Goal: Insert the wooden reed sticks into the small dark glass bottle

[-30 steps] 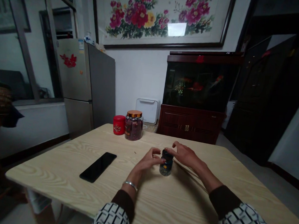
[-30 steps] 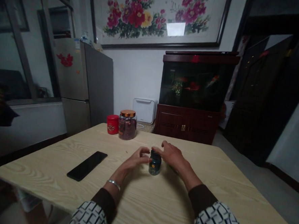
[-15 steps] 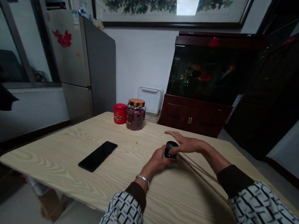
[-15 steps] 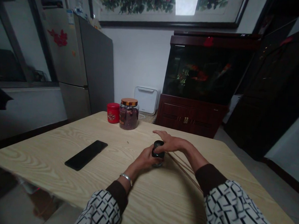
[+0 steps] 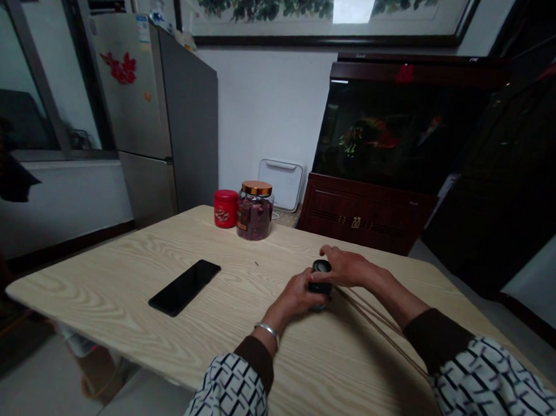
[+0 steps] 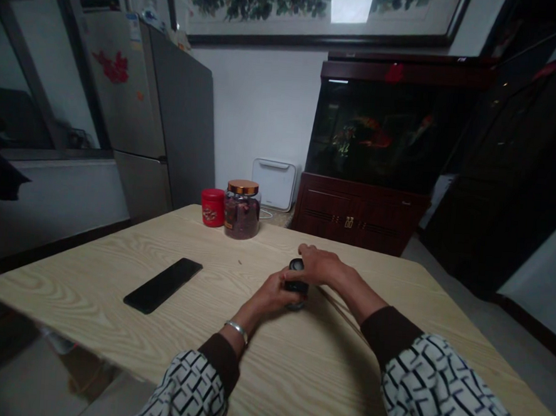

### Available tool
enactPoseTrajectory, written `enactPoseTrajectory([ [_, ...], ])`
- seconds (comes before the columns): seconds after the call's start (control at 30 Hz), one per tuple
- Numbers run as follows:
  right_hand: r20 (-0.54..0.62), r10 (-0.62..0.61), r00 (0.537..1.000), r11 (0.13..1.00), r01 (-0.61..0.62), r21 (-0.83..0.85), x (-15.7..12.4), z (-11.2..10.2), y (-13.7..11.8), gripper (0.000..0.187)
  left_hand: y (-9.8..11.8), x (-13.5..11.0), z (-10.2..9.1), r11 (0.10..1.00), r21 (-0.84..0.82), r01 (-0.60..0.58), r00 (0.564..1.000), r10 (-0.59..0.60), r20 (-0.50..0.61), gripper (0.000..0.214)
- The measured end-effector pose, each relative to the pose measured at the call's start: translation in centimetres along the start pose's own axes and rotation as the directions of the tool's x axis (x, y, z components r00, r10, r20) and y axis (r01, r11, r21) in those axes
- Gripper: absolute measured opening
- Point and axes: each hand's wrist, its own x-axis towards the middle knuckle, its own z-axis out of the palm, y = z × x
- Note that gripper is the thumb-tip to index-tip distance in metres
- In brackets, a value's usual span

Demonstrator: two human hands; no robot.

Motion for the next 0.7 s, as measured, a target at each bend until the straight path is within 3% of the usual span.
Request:
enactPoseTrajectory([
  [0.07,0.006,0.031,0.999,0.996,-0.031,-0.081,0.2,0.1,-0.3,0.054,0.0,0.1,0.0,0.993,0.119,-0.026,0.999,0.029,-0.022,0.054],
  [0.13,0.038,-0.038,0.999,0.998,0.040,-0.054,0.4,-0.1,-0.1,0.042,0.0,0.1,0.0,0.978,0.202,-0.043,0.998,0.049,-0.026,0.056],
  [0.23,0.011,-0.155,0.988,0.974,0.151,0.167,0.6,-1.1,1.0,0.045,0.3,0.0,-0.1,0.974,0.222,-0.046,0.999,0.050,-0.015,0.056],
  [0.3,-0.081,-0.175,0.981,0.896,0.193,0.400,0.4,-2.0,1.8,0.048,0.5,-0.1,-0.2,0.974,0.218,-0.057,0.998,0.060,-0.009,0.054],
  [0.43,-0.258,-0.052,0.965,0.710,0.218,0.670,-0.8,-2.1,3.1,0.053,0.5,-0.3,-0.1,0.981,0.182,-0.073,0.997,0.078,-0.018,0.058],
  [0.53,-0.379,0.107,0.919,0.658,0.220,0.720,-2.7,1.4,4.1,0.052,0.3,-0.2,0.0,0.984,0.166,-0.071,0.997,0.076,-0.023,0.059],
  [0.63,-0.406,0.341,0.848,0.573,0.155,0.805,-4.9,7.7,4.9,0.050,0.1,-0.1,0.1,0.984,0.171,-0.049,0.998,0.054,-0.026,0.061],
  [0.7,-0.362,0.391,0.846,0.540,0.107,0.835,-6.1,11.9,5.0,0.053,0.1,0.0,0.2,0.986,0.161,-0.044,0.998,0.049,-0.030,0.063],
])
